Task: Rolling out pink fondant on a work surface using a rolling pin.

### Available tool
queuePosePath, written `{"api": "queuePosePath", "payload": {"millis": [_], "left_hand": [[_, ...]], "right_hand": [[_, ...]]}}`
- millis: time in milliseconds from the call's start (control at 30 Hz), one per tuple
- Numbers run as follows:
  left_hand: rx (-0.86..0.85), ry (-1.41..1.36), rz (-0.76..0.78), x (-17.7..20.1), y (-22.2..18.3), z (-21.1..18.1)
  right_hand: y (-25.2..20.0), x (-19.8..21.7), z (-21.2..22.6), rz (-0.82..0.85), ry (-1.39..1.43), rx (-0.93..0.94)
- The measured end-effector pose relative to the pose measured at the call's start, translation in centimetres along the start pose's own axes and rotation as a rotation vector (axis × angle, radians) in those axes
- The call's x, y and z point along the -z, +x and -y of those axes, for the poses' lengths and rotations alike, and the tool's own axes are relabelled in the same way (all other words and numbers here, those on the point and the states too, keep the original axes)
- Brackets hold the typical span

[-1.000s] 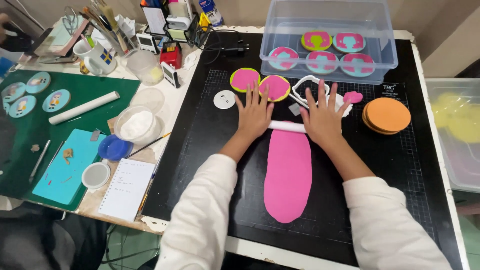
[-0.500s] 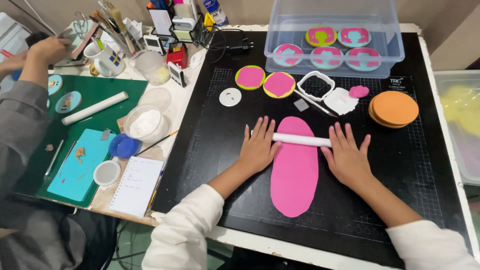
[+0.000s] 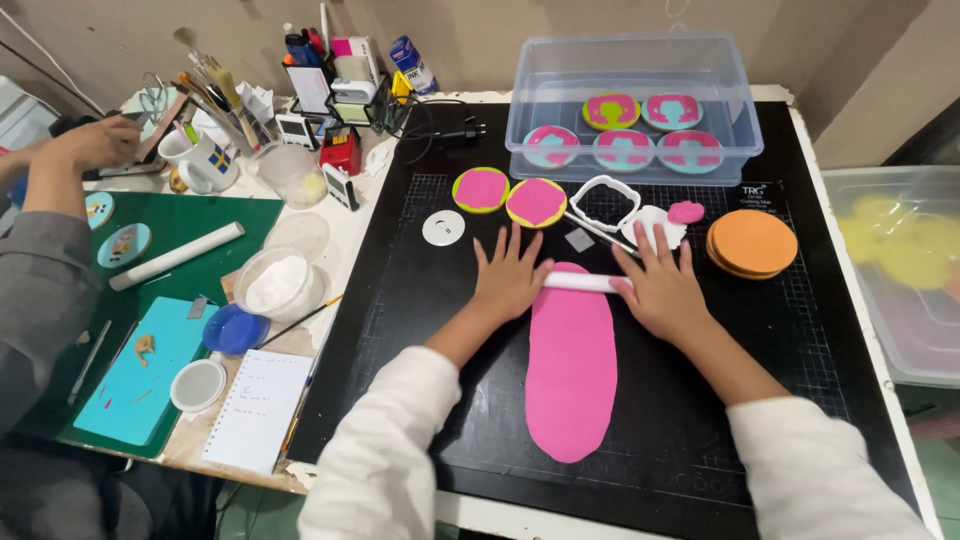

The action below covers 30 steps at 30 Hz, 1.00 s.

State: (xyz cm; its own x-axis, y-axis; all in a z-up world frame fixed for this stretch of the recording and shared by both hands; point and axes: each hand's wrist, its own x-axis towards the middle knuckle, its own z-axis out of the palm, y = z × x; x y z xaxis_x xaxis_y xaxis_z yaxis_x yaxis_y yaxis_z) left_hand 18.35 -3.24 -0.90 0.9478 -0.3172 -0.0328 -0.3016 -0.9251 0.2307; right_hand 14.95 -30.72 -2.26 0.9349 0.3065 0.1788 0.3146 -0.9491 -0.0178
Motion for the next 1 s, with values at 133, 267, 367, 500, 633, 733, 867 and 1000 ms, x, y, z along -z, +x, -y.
{"api": "queuePosePath", "payload": {"millis": [133,267,367,500,633,733,867,1000], "left_hand": [[-0.101,0.068,0.04,2.2,-8.7,-0.8],[-0.253,-0.3,0.088,5.1,-8.9,0.3],[-0.29,-0.528,0.037,5.3,-5.8,1.0],[-0.437,-0.205,0.029,0.7,-4.1,-0.3],[-0.46,0.028,0.208,0.4,-8.5,-2.0],[-0.445,0.029,0.173,-1.1,-13.0,-1.1],[-0.459,0.055,0.116,-1.7,-19.6,-0.6],[-0.417,0.028,0.261,1.7,-23.2,-1.5]], "right_hand": [[-6.3,0.5,0.2,0.249,-0.103,0.0],[-9.4,0.0,-1.1,-0.212,-0.052,0.213],[-10.2,4.5,-1.1,-0.376,0.024,0.345],[-12.2,7.1,-2.8,-0.537,0.122,0.278],[-10.8,6.8,-1.4,-0.327,0.263,0.023],[-8.9,3.2,-0.7,-0.323,0.252,0.048],[-6.7,-0.5,0.7,-0.149,0.241,0.018],[-6.2,-0.3,1.4,0.099,0.253,-0.081]]}}
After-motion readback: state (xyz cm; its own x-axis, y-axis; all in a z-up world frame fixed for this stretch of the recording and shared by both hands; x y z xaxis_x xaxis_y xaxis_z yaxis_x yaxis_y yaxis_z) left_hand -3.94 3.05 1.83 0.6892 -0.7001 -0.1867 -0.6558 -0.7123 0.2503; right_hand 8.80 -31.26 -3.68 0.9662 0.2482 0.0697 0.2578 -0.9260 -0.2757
